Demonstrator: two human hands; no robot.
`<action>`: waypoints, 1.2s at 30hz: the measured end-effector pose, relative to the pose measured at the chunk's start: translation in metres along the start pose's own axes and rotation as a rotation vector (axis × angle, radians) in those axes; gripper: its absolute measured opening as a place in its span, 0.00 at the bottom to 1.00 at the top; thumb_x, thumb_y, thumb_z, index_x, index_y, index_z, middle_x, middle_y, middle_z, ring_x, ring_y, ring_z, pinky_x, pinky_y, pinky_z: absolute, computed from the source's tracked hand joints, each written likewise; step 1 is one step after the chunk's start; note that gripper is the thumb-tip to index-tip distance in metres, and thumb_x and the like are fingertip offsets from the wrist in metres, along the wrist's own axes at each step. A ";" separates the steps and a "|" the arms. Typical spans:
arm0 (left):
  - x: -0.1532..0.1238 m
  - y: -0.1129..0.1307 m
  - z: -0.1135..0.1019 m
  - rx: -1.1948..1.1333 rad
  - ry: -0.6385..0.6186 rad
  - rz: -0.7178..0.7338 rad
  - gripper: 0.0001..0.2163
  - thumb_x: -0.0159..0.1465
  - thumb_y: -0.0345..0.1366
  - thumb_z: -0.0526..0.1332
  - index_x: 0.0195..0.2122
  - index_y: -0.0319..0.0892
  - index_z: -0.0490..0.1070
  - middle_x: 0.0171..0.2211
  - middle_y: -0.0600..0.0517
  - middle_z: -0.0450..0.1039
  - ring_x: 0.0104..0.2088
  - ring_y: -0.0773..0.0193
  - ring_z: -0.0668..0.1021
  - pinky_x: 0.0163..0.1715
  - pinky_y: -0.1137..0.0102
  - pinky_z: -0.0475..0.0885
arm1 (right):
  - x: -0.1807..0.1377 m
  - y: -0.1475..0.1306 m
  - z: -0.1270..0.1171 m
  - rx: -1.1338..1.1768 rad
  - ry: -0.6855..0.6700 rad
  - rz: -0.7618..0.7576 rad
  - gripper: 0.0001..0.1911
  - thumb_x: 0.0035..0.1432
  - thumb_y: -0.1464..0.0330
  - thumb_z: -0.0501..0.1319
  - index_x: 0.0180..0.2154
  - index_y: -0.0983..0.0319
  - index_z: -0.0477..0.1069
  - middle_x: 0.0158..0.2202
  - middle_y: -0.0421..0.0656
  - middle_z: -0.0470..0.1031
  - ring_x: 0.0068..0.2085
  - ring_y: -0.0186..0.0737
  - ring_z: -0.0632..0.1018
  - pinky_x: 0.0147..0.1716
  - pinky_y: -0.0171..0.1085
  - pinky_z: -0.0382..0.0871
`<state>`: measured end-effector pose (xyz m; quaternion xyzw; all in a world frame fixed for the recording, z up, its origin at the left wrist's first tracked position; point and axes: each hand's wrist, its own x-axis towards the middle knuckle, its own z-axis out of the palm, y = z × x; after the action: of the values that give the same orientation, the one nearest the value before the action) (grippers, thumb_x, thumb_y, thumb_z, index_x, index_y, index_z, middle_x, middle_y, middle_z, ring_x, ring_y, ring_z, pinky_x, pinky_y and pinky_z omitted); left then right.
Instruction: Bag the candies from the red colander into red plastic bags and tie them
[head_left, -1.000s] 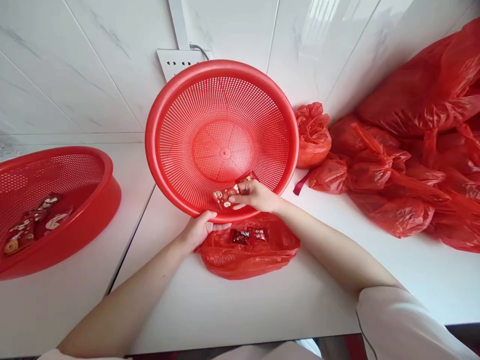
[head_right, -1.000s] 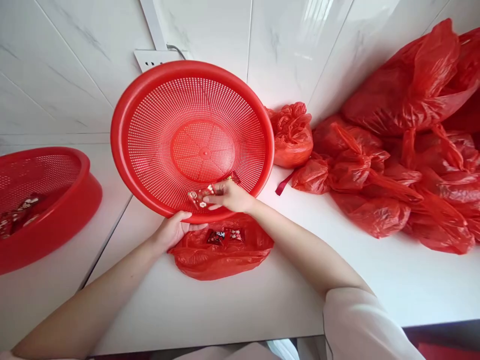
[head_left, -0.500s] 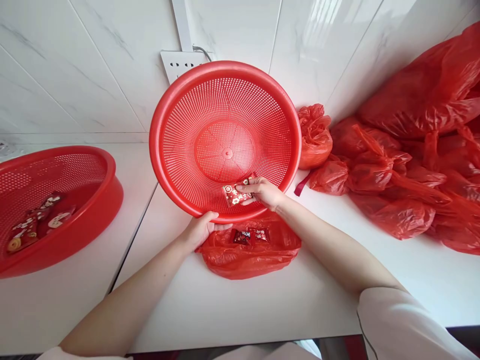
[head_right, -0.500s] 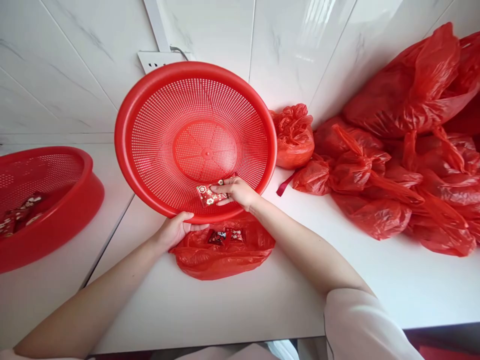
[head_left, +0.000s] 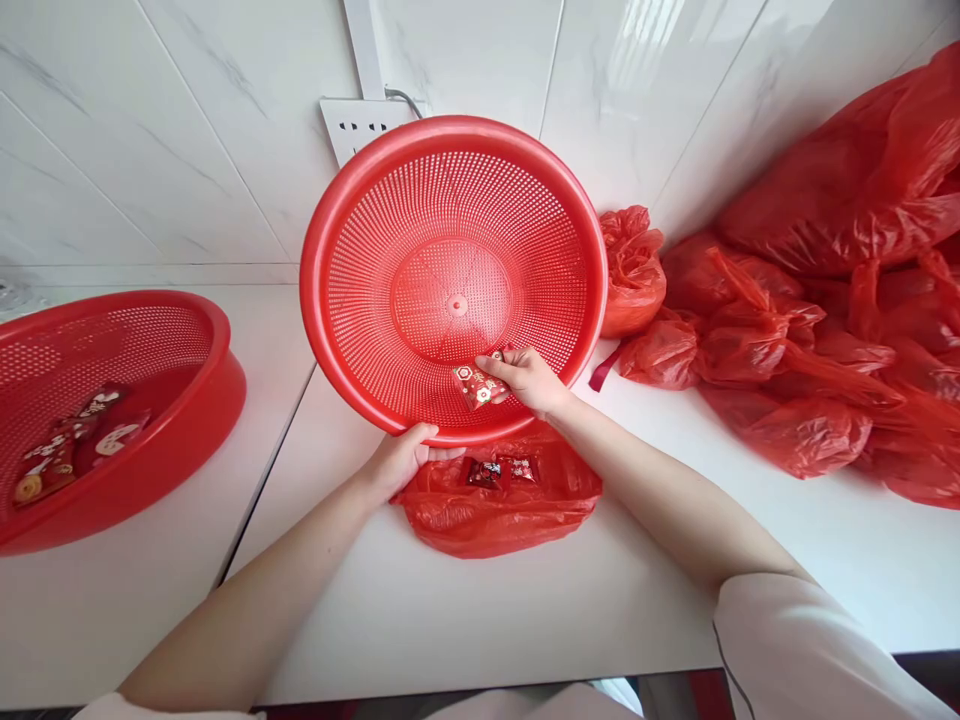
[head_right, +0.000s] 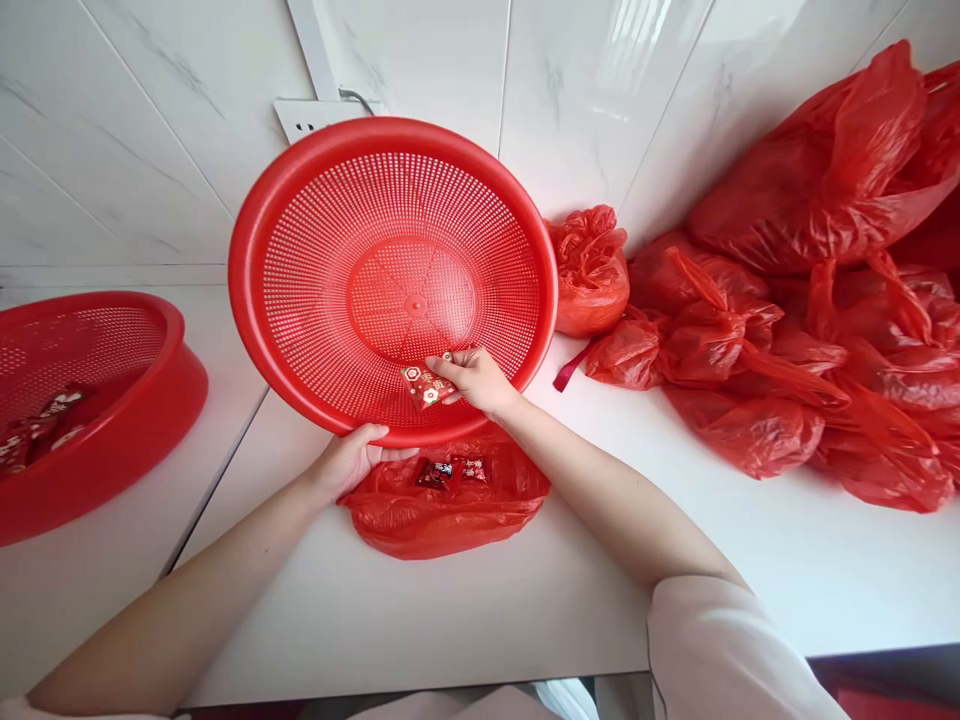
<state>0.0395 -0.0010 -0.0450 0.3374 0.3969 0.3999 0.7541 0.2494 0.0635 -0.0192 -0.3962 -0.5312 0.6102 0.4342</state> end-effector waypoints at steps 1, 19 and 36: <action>0.000 0.000 0.000 -0.002 -0.006 0.012 0.15 0.60 0.29 0.57 0.48 0.34 0.74 0.46 0.41 0.77 0.48 0.49 0.79 0.49 0.55 0.75 | -0.002 -0.001 0.001 -0.049 -0.007 -0.022 0.20 0.50 0.53 0.67 0.25 0.66 0.74 0.21 0.40 0.75 0.21 0.29 0.74 0.20 0.29 0.73; -0.002 0.004 0.005 -0.063 -0.007 -0.062 0.16 0.60 0.30 0.56 0.48 0.32 0.74 0.45 0.39 0.78 0.45 0.49 0.80 0.50 0.56 0.75 | -0.019 -0.052 -0.030 -0.967 -0.331 -0.247 0.10 0.60 0.62 0.60 0.36 0.61 0.76 0.35 0.42 0.79 0.36 0.37 0.78 0.38 0.36 0.69; 0.000 -0.001 0.000 -0.030 -0.023 -0.046 0.16 0.62 0.29 0.56 0.49 0.34 0.73 0.46 0.39 0.77 0.48 0.48 0.79 0.49 0.54 0.75 | -0.004 -0.015 -0.018 -0.900 -0.326 -0.288 0.13 0.64 0.65 0.55 0.43 0.61 0.76 0.39 0.45 0.79 0.40 0.39 0.78 0.44 0.39 0.69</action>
<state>0.0400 -0.0017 -0.0454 0.3215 0.3900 0.3843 0.7726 0.2692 0.0656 -0.0062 -0.3663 -0.8521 0.3082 0.2114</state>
